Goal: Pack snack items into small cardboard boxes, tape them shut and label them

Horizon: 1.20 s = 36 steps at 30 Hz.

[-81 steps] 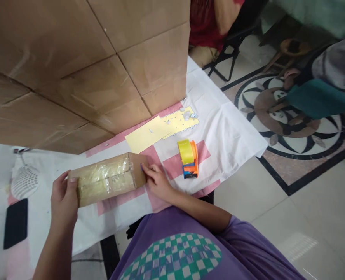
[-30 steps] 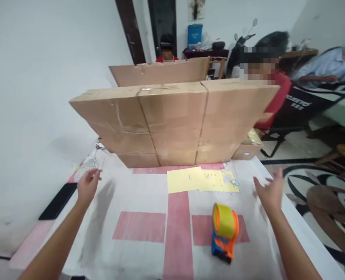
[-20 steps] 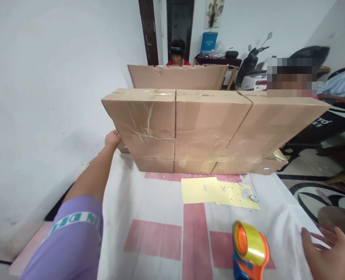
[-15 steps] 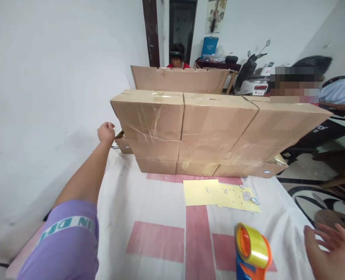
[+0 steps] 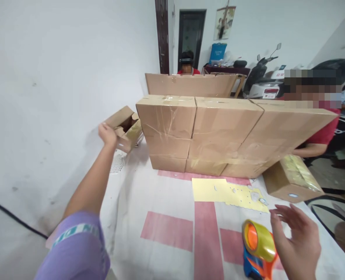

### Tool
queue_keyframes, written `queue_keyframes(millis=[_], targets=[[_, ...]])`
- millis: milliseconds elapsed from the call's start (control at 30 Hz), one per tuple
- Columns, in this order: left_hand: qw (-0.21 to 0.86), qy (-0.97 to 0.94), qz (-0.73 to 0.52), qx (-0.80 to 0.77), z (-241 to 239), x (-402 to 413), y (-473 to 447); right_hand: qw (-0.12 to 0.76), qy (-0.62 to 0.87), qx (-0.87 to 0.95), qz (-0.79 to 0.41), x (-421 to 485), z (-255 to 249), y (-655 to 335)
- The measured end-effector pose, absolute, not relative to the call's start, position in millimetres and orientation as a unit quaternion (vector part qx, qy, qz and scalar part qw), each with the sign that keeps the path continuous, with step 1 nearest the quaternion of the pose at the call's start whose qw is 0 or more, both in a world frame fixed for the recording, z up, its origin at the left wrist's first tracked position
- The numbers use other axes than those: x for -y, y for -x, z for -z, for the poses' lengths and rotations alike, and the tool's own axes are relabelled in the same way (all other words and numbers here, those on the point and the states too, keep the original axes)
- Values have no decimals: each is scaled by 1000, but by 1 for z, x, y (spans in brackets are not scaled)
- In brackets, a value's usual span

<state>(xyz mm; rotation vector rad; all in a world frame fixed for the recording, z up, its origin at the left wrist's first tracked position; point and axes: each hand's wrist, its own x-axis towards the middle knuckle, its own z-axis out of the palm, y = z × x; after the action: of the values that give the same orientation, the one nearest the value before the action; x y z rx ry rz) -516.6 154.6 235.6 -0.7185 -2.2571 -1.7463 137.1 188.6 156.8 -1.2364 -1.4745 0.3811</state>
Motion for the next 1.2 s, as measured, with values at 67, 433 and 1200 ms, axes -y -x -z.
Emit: queue_keyframes(millis=[67,433,1200], targets=[[168,202,590,763,-255,-105,510,561,497,638,-177,-183,-153,-128],[-20,336,491,804,-205,20,354,303,17,935,-185,-149,-214,25],[-265,434,-5,861,-202,10,275,212,-24,976,-42,-160,-156,14]])
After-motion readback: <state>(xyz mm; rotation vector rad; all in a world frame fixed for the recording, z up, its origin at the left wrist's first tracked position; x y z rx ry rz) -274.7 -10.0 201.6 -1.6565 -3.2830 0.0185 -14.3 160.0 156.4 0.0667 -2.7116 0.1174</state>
